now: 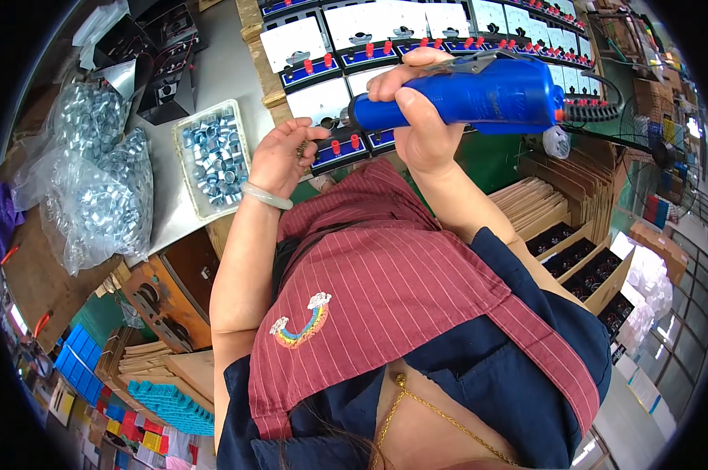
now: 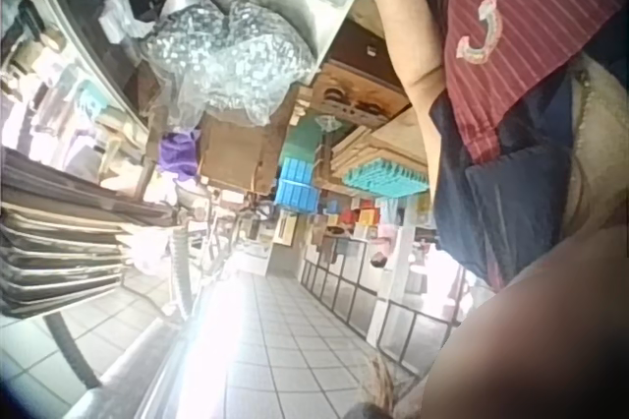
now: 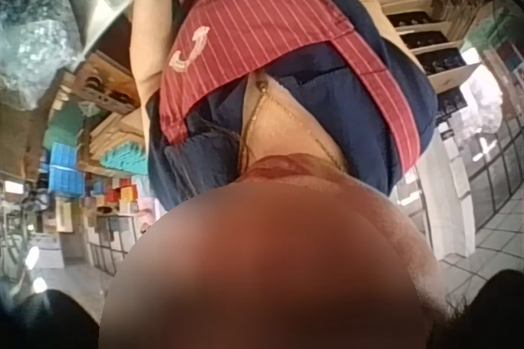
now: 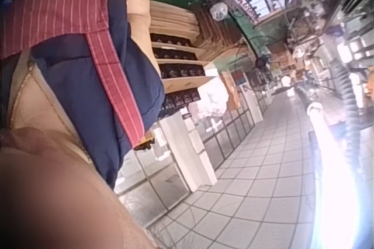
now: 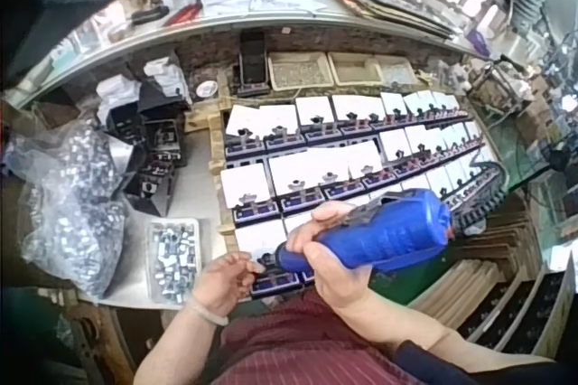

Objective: Assembling and screwing components onto a series of analog meters using an electric screwdriver.

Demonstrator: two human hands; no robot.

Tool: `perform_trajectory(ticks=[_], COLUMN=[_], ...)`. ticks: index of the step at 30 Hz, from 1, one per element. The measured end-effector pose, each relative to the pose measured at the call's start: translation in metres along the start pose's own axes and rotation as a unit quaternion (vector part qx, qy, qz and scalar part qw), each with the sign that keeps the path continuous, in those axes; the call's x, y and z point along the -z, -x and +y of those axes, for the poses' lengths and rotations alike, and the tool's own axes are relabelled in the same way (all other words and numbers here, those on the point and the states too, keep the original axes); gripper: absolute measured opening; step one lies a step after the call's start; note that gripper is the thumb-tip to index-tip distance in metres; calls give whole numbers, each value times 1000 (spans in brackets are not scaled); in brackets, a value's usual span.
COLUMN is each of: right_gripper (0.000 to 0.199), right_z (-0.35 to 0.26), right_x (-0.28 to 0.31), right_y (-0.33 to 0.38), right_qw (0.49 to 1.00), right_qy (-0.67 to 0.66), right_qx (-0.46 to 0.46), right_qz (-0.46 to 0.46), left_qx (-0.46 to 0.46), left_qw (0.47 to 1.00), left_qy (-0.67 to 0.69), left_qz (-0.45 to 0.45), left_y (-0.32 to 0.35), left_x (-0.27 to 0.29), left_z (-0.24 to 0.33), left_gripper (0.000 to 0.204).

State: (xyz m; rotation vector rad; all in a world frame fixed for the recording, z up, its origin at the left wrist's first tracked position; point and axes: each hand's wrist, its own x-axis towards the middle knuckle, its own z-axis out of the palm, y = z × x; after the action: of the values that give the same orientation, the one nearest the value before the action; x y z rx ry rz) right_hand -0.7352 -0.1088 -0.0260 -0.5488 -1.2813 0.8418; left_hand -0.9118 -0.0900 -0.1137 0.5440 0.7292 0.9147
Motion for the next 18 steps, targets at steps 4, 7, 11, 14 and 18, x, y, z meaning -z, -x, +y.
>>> perform_trajectory(ticks=[4, 7, 11, 14, 18], right_gripper=[36, 36, 36, 35, 34], right_z=[-7, -10, -13, -15, -12], right_x=[-12, -14, -17, -19, -21], right_y=[3, 3, 2, 3, 5], right_qw=[996, 996, 994, 990, 989], right_qy=[-85, -87, -110, -144, -147], right_qx=[12, 17, 10, 0, 1], right_qz=[-15, -24, -21, -6, 2], left_qx=[22, 33, 29, 41, 69], left_qw=[997, 993, 988, 981, 976], left_qy=[8, 40, 114, 148, 162], left_qz=[-73, -103, -97, -119, -128], left_y=[7, 11, 12, 8, 11], left_x=[-1, -8, -10, -8, -5], left_z=[-7, -11, -15, -19, -20], left_gripper=[10, 15, 24, 28, 33])
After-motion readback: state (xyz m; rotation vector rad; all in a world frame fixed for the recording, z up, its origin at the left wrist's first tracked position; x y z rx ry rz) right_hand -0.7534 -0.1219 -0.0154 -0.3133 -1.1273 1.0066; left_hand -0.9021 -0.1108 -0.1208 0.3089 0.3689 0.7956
